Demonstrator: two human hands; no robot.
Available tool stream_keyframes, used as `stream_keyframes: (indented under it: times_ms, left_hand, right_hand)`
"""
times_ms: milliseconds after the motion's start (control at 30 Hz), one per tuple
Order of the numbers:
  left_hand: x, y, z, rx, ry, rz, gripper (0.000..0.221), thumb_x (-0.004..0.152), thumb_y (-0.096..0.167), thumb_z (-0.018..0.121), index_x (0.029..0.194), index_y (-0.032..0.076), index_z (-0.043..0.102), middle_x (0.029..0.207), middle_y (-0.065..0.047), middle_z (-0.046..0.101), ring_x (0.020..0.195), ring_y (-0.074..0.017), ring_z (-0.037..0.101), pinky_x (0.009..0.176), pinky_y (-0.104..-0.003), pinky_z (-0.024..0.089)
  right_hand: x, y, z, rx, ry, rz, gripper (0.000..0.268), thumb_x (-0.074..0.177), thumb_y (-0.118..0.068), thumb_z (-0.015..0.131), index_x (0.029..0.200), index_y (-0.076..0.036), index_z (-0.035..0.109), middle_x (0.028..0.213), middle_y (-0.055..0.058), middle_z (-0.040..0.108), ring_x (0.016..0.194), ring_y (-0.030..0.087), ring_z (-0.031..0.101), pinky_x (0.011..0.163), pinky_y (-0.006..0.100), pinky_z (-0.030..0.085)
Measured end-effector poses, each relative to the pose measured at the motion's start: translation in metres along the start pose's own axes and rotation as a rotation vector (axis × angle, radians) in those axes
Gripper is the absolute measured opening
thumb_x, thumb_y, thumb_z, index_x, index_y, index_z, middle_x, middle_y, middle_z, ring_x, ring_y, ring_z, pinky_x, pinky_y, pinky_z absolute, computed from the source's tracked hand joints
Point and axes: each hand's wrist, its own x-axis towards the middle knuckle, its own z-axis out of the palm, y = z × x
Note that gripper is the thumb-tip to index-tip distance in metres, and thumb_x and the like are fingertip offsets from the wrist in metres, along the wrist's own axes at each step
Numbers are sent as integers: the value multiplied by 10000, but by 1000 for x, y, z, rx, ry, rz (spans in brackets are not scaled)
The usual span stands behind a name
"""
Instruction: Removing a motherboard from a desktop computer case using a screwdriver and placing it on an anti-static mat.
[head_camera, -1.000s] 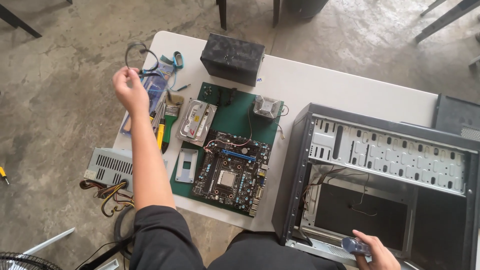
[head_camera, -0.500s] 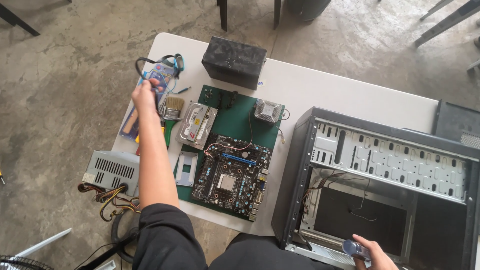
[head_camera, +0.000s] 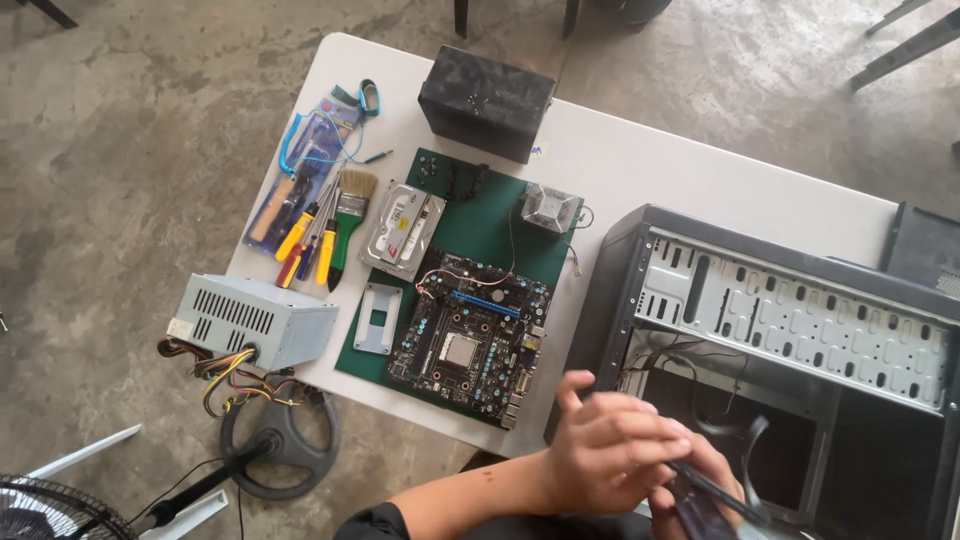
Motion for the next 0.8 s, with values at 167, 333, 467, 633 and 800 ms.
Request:
stream_keyframes:
  times_ms: [167, 333, 467, 633, 800]
  left_hand:
    - [15, -45, -33, 305, -242, 608, 341, 1136, 479, 525, 1429, 361, 651, 1482, 153, 679, 1413, -135, 510, 1251, -465, 257]
    - [97, -152, -129, 552, -441, 430, 309, 944, 375, 672, 1241, 302, 628, 1220, 95, 669, 989, -105, 663, 775, -260, 499]
    - [79, -316, -245, 1256, -429, -865, 1304, 804, 743, 740, 1719, 238, -41, 1747, -325, -9, 1561, -614, -20, 1162, -855, 74]
    - [60, -377, -285, 1201, -700, -1559, 1521, 715, 803, 796, 1662, 354, -306, 1701, -196, -363, 1569, -584, -146, 1214, -759, 157]
    - [63, -379, -282, 1170, -667, -1585, 1468, 722, 757, 836, 1679, 434, -230, 1750, -133, -280, 1596, -531, -54, 1183, -696, 357]
  right_hand:
    - [8, -8, 11, 75, -4, -150, 364, 950, -251, 713, 1254, -62, 650, 1250, 116, 746, 1141, 173, 772, 1080, 277, 584]
    - [24, -10, 31, 51, 52, -66, 145, 957, -58, 709, 1091, -53, 654, 941, 141, 732, 802, 159, 717, 696, 201, 555]
    - [2, 45, 28, -248, 120, 15, 152, 972, -114, 798, 1086, -41, 729, 1104, 85, 743, 782, 125, 698, 799, 247, 541]
    - [-12, 51, 35, -18, 249, 401, 163, 1050, -148, 732, 1135, -13, 696, 960, 135, 758, 872, 154, 729, 887, 238, 566]
    - [-31, 75, 40, 99, 370, 363, 125, 1113, -124, 670, 1202, -49, 625, 990, 117, 718, 903, 146, 703, 946, 232, 552]
